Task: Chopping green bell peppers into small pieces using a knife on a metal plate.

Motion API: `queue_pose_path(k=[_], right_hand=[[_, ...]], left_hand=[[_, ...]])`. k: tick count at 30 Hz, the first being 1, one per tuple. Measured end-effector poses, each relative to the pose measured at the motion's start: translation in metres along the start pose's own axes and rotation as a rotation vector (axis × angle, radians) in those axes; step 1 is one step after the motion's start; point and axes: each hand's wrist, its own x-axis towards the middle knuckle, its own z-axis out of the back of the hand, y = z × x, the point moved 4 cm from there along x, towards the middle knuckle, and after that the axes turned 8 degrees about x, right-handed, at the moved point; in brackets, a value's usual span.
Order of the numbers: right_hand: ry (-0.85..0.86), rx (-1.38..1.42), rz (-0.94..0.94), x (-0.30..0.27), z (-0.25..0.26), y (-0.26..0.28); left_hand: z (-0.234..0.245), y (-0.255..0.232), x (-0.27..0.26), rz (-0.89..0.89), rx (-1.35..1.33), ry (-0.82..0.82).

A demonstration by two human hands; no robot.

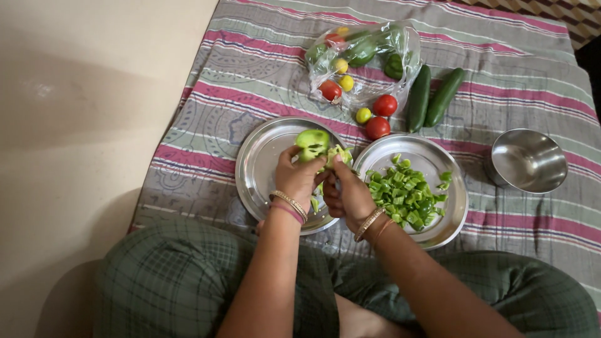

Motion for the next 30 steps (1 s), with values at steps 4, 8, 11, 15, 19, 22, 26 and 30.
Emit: queue_pose_path(k=[4, 8, 11, 15, 19, 22, 26, 30], right_hand=[[-0.017, -0.001, -0.02, 0.003, 0.004, -0.003], [-0.021, -0.161, 0.011, 0.007, 0.008, -0.009], [-0.007, -0.191, 0.0, 0.013, 0.012, -0.016], [0.017, -0.156, -0.102, 0.008, 0.005, -0.017], [0.056, -0.008, -0.221, 0.01, 0.008, -0.021], [0.056, -0.044, -0.211, 0.008, 0.005, -0.018], [0.023, -0.068, -0.163, 0.001, -0.004, -0.01], [0.004, -0.098, -0.134, -0.006, -0.012, -0.002]], left_hand=[[0.004, 0.006, 0.004, 0.006, 0.046, 0.012], [0.01, 0.013, 0.012, -0.093, 0.12, -0.008], [0.016, 0.019, 0.02, -0.123, 0.195, -0.077], [0.023, 0.021, 0.021, -0.029, 0.146, -0.174], [0.027, 0.023, 0.025, -0.065, 0.107, -0.194], [0.023, 0.024, 0.023, 0.027, 0.108, -0.193], [0.022, 0.024, 0.022, 0.062, 0.042, -0.159], [0.022, 0.02, 0.019, 0.079, 0.039, -0.173]])
